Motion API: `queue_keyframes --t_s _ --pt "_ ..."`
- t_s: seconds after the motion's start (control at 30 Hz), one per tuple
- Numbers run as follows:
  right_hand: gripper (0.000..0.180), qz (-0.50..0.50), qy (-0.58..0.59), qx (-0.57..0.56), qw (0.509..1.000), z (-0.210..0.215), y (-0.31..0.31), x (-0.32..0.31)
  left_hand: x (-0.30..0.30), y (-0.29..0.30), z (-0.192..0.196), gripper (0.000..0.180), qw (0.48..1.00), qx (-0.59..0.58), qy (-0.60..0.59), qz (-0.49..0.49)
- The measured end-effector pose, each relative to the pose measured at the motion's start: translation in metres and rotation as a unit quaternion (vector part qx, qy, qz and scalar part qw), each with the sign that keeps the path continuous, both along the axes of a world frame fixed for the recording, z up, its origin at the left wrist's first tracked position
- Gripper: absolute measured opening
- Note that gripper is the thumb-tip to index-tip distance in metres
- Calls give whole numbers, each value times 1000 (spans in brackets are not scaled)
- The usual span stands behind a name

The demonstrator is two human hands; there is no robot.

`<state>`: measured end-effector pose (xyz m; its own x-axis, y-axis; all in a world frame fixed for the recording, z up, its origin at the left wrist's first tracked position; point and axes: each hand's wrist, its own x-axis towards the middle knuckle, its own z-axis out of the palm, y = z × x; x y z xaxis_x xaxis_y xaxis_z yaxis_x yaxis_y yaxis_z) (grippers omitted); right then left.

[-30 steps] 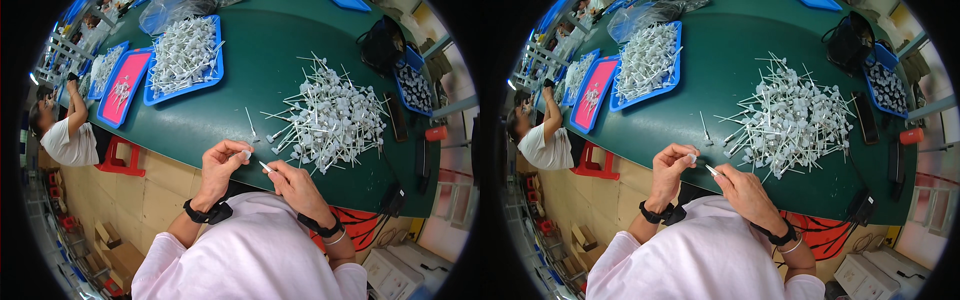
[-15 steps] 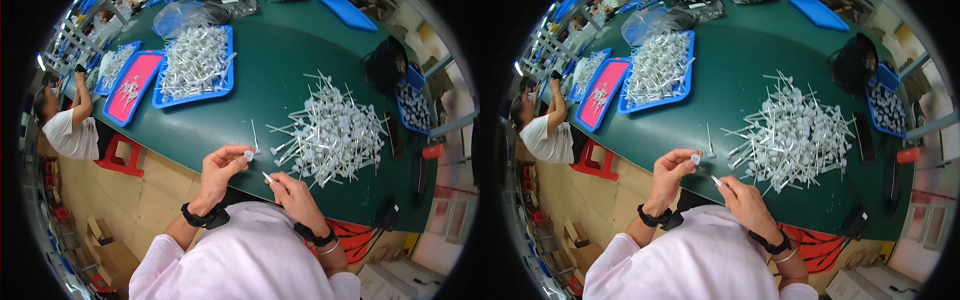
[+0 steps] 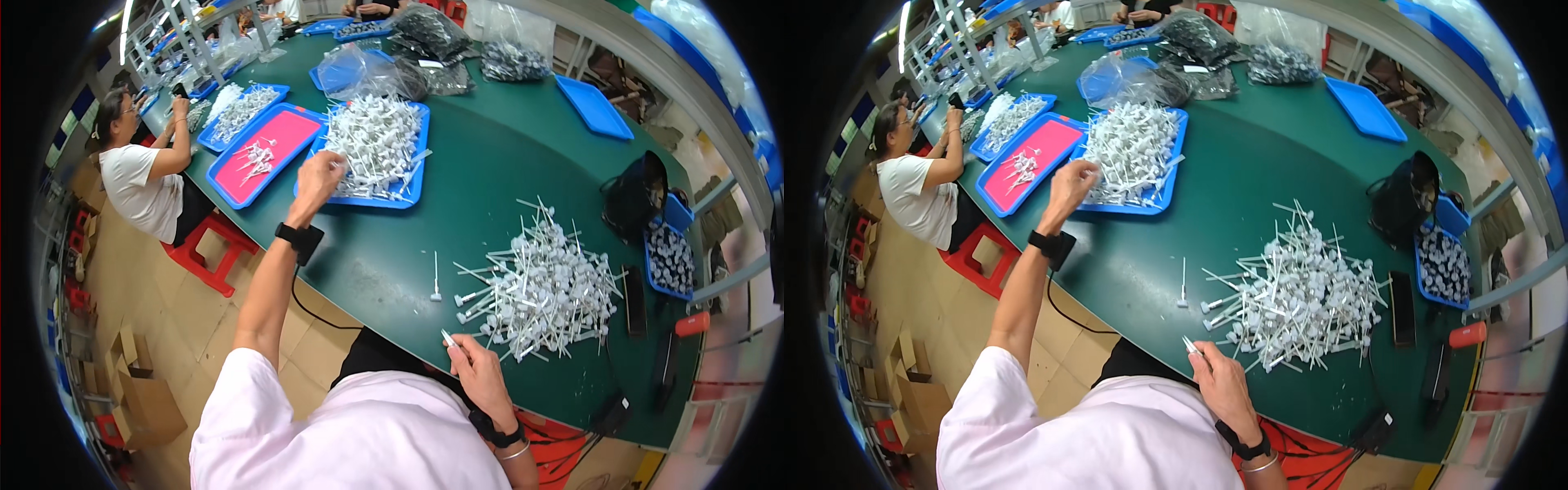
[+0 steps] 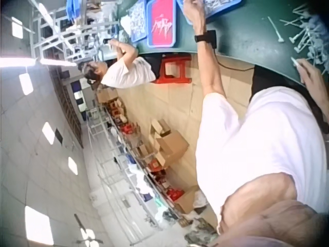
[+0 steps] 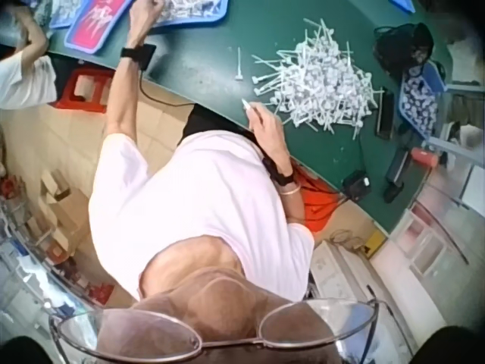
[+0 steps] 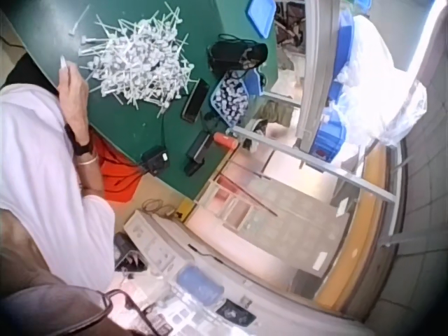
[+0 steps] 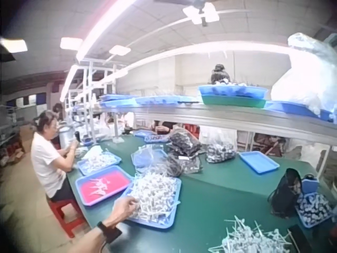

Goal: Manually assembling small white plastic components on a factory assembly line using a small tool.

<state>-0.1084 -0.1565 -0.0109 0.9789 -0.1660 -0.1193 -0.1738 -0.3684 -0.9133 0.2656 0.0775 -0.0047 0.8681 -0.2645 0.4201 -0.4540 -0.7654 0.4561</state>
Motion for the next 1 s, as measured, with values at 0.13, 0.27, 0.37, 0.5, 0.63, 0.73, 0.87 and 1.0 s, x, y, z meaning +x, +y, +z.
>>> queue_keyframes --t_s 0.13,0.27,0.37,0.5,0.63,0.73,0.87,1.0 --pt "20 -32 4 10 999 -5 -6 -10 -58 -38 13 23 984 -45 -143 -94" --pt "21 -47 -12 4 999 -13 -7 -12 -152 -73 0 31 918 39 -68 -388" --pt "22 -73 -64 42 994 -28 -7 -12 -184 -83 -7 31 900 62 19 -431" --pt "23 -103 -76 80 989 -37 -7 -12 -180 -87 -17 25 892 84 23 -444" --pt "25 -118 -93 50 987 -38 -6 -12 -180 -90 -10 26 875 133 -12 -464" --pt "25 -118 -112 37 986 -38 -5 -13 -182 -90 -1 23 862 162 -34 -479" --pt "24 -118 -123 27 985 -41 -5 -14 -184 -88 7 22 852 186 -66 -486" --pt "23 -120 -120 22 985 -42 -5 -14 -185 -82 2 27 874 173 33 -454"
